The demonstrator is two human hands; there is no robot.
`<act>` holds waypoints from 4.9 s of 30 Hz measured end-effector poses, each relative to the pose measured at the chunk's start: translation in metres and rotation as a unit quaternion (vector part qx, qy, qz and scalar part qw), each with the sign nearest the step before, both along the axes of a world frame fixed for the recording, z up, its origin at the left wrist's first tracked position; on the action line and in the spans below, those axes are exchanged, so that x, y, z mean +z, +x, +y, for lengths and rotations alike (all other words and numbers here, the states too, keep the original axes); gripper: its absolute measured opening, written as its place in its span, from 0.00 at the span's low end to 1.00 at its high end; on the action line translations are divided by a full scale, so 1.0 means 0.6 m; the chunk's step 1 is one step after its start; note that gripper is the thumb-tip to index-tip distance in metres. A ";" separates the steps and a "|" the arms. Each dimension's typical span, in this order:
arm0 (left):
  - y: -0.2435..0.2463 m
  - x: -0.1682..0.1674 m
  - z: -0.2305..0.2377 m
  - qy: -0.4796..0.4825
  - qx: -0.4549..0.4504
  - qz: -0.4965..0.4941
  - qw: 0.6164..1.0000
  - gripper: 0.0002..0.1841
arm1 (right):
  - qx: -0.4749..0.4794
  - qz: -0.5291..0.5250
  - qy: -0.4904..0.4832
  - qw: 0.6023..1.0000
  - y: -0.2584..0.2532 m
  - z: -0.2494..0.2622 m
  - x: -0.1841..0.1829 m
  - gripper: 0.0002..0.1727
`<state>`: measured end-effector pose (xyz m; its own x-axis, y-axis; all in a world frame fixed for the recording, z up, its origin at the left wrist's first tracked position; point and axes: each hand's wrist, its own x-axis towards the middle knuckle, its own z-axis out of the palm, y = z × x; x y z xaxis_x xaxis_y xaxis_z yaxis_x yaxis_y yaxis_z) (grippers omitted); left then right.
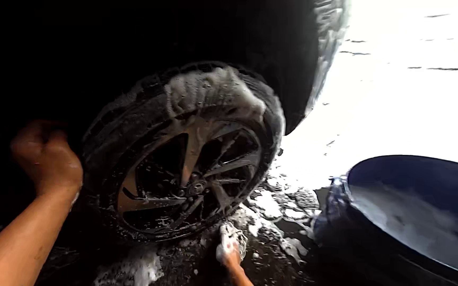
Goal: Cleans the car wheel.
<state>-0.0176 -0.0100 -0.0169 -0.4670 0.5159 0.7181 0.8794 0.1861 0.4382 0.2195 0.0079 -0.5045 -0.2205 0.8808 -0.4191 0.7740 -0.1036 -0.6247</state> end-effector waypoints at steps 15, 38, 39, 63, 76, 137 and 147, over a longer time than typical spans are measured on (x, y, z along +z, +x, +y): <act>0.000 -0.004 0.008 -0.005 0.026 -0.001 1.000 0.15 | 0.143 -0.062 0.077 0.985 0.111 0.213 0.057 0.39; -0.022 -0.010 0.010 -0.002 0.017 0.011 1.000 0.15 | 0.136 0.085 0.041 0.986 0.062 0.257 0.167 0.31; -0.027 -0.011 0.014 0.004 0.011 0.022 1.000 0.14 | 0.112 0.168 -0.002 0.979 0.072 0.250 0.157 0.33; 0.014 0.001 0.000 -0.012 -0.019 -0.012 1.000 0.17 | -0.078 0.237 0.103 0.963 0.086 0.183 0.194 0.32; 0.057 0.004 -0.002 -0.017 0.000 -0.034 0.999 0.19 | -0.057 0.239 0.262 0.933 -0.052 0.081 0.358 0.28; 0.010 0.002 0.001 -0.026 0.034 0.028 0.999 0.16 | -0.083 0.344 -0.107 0.929 -0.107 -0.117 -0.007 0.34; -0.023 -0.005 -0.003 -0.083 0.071 0.080 0.991 0.22 | -0.213 0.208 -0.080 0.951 -0.114 0.015 0.065 0.35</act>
<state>-0.0315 -0.0118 -0.0196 -0.4314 0.5699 0.6993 0.8944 0.3717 0.2488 0.1509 0.0166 -0.4654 -0.0344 0.8594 -0.5102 0.3296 -0.4722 -0.8176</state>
